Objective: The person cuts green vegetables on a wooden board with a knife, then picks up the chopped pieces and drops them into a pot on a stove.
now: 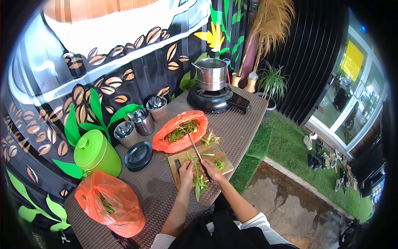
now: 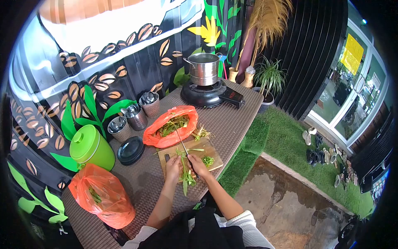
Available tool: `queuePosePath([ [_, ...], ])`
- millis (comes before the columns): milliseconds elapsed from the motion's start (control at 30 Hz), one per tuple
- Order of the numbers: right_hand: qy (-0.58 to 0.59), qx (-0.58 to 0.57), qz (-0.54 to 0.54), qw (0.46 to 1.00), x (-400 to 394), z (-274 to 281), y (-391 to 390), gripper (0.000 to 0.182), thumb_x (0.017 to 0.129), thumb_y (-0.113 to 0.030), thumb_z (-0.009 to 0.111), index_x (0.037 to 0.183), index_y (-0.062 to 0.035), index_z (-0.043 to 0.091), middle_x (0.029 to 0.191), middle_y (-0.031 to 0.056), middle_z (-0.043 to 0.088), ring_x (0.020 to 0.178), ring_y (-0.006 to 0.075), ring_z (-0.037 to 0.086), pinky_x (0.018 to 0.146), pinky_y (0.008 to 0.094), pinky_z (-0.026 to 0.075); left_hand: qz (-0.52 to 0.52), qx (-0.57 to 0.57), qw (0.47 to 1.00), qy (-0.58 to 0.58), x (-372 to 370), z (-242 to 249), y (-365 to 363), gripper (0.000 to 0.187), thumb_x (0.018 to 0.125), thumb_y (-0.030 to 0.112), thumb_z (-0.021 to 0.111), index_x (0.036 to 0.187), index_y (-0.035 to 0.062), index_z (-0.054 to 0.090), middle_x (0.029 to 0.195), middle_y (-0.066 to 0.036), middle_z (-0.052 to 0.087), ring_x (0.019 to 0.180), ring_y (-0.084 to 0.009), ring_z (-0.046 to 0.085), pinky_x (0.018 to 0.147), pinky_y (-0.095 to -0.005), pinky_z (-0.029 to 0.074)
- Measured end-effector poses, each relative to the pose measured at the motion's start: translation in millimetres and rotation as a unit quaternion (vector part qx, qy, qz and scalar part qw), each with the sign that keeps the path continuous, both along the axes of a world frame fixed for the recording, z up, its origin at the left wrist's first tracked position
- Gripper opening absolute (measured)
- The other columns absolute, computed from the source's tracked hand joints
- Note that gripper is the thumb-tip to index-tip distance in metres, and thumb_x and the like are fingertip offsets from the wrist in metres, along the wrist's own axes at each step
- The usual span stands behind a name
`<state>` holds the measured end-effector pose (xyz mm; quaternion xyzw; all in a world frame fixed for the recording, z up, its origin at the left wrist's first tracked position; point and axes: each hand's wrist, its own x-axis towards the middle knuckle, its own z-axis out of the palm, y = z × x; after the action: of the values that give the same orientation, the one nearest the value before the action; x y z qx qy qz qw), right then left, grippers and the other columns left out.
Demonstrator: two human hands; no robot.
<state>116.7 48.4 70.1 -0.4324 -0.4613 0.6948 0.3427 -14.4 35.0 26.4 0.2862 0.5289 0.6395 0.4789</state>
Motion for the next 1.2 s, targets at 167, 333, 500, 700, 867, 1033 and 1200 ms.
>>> queuePosePath([
  [167, 0.027, 0.086, -0.068, 0.994, 4, 4, -19, 0.022, 0.097, -0.030, 0.042, 0.099, -0.0084, 0.047, 0.063, -0.0028, 0.043, 0.052, 0.0069, 0.040, 0.047, 0.0207, 0.034, -0.080, 0.043, 0.992, -0.086, -12, 1, 2, 0.015, 0.094, 0.013, 0.050, 0.099, 0.0000, 0.055, 0.092, -0.006, 0.061, 0.076, -0.0137, 0.059, 0.066, -0.0257, 0.049],
  [333, 0.103, 0.111, -0.031, 0.988, 5, 7, -39, 0.022, 0.097, -0.026, 0.043, 0.105, -0.0059, 0.048, 0.064, -0.0024, 0.043, 0.055, 0.0067, 0.039, 0.051, 0.0209, 0.033, -0.085, 0.065, 0.985, -0.138, -8, 13, 6, 0.018, 0.094, 0.013, 0.050, 0.104, -0.0013, 0.056, 0.091, -0.006, 0.061, 0.078, -0.0127, 0.059, 0.066, -0.0254, 0.049],
  [500, 0.024, 0.187, -0.040, 0.981, -1, 4, -49, 0.030, 0.097, -0.024, 0.044, 0.114, 0.0002, 0.050, 0.068, -0.0018, 0.042, 0.061, 0.0060, 0.038, 0.055, 0.0204, 0.032, -0.071, 0.066, 0.988, -0.124, -1, 24, 3, 0.025, 0.095, 0.014, 0.050, 0.113, -0.0025, 0.057, 0.092, -0.004, 0.061, 0.081, -0.0097, 0.057, 0.070, -0.0234, 0.046],
  [700, -0.016, 0.271, -0.073, 0.960, -8, -19, -39, 0.039, 0.097, -0.020, 0.045, 0.131, -0.0021, 0.039, 0.077, 0.0007, 0.049, 0.070, 0.0091, 0.044, 0.065, 0.0239, 0.040, -0.072, 0.068, 0.995, 0.008, -2, 25, 1, 0.027, 0.095, 0.014, 0.049, 0.114, -0.0034, 0.057, 0.095, -0.003, 0.062, 0.082, -0.0087, 0.056, 0.071, -0.0217, 0.045],
  [867, -0.061, 0.291, -0.060, 0.953, -1, 15, -47, 0.050, 0.096, -0.015, 0.045, 0.142, -0.0098, 0.028, 0.084, 0.0027, 0.051, 0.076, 0.0112, 0.046, 0.073, 0.0264, 0.042, -0.104, 0.088, 0.984, -0.111, 3, 31, -6, 0.021, 0.095, 0.011, 0.049, 0.108, -0.0022, 0.058, 0.098, -0.004, 0.061, 0.084, -0.0099, 0.056, 0.075, -0.0237, 0.046],
  [1033, -0.175, 0.303, -0.030, 0.936, 6, 6, -36, 0.047, 0.094, -0.015, 0.048, 0.139, -0.0084, 0.035, 0.091, 0.0113, 0.056, 0.083, 0.0159, 0.051, 0.079, 0.0289, 0.042, -0.119, 0.089, 0.967, -0.207, 3, 24, -5, 0.015, 0.094, 0.007, 0.048, 0.105, 0.0004, 0.056, 0.097, -0.004, 0.060, 0.089, -0.0111, 0.057, 0.078, -0.0250, 0.047],
  [1200, -0.160, 0.351, -0.055, 0.921, 1, 5, -35, 0.044, 0.093, -0.013, 0.050, 0.135, -0.0045, 0.039, 0.113, 0.0182, 0.056, 0.102, 0.0195, 0.053, 0.092, 0.0305, 0.039, -0.130, 0.095, 0.946, -0.281, 4, 24, -6, 0.016, 0.093, 0.005, 0.048, 0.107, 0.0015, 0.054, 0.099, -0.004, 0.059, 0.089, -0.0119, 0.057, 0.078, -0.0257, 0.047],
])
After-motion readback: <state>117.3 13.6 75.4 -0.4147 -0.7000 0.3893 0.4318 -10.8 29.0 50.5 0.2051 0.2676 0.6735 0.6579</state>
